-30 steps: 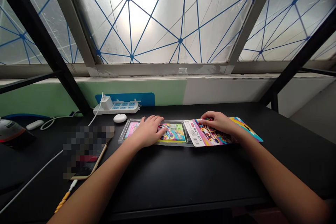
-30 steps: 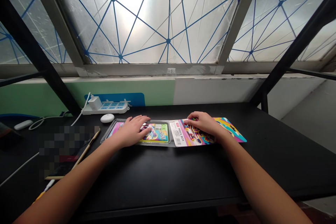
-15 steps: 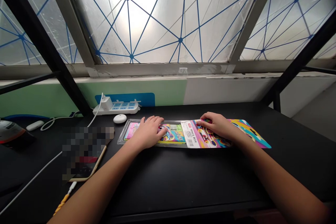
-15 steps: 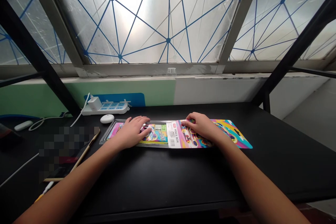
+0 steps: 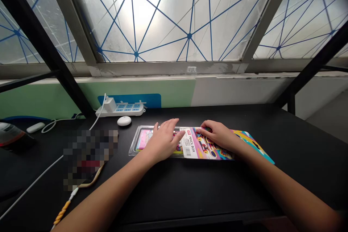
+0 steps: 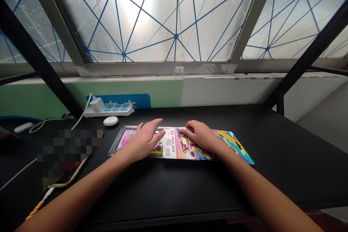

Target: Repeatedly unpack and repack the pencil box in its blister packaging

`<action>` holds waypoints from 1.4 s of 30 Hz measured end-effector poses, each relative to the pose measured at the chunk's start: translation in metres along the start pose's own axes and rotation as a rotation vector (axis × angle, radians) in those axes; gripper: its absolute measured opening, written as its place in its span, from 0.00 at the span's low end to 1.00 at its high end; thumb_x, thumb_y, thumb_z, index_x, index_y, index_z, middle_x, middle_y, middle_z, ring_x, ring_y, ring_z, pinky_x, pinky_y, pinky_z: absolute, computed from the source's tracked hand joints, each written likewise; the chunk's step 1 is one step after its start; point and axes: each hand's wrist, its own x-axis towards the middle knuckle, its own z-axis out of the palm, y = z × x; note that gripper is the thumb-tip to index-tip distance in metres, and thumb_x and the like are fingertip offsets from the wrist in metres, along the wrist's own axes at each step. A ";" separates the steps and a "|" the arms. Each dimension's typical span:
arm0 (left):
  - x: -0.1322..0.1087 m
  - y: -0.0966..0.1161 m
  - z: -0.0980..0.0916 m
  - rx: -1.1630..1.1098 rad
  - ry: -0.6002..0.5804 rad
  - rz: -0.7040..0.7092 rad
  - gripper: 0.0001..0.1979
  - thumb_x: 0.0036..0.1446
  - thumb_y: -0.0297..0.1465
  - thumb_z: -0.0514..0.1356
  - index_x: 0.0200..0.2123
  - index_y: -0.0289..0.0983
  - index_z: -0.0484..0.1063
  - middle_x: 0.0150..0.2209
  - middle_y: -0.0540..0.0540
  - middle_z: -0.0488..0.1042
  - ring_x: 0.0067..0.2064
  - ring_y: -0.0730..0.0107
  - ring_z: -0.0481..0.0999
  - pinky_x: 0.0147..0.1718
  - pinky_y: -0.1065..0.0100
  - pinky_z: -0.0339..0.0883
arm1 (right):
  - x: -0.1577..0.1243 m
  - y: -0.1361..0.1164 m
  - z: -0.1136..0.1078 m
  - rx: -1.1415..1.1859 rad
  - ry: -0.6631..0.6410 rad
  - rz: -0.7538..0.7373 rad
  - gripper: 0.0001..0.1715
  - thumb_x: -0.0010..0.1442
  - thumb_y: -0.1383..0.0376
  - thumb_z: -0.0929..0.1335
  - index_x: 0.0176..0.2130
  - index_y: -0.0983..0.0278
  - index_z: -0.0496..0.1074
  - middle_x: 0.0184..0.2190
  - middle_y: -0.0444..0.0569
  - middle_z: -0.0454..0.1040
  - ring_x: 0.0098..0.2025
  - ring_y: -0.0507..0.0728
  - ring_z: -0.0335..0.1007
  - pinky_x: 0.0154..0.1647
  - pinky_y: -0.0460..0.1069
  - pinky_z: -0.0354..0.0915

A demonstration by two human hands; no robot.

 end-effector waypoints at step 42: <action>0.029 -0.057 -0.013 -0.848 0.488 -0.123 0.29 0.68 0.53 0.42 0.40 0.38 0.73 0.45 0.40 0.79 0.50 0.58 0.76 0.53 0.57 0.65 | 0.046 -0.033 0.002 -0.109 -0.196 -0.124 0.32 0.62 0.48 0.66 0.59 0.61 0.66 0.60 0.58 0.69 0.61 0.66 0.65 0.61 0.59 0.61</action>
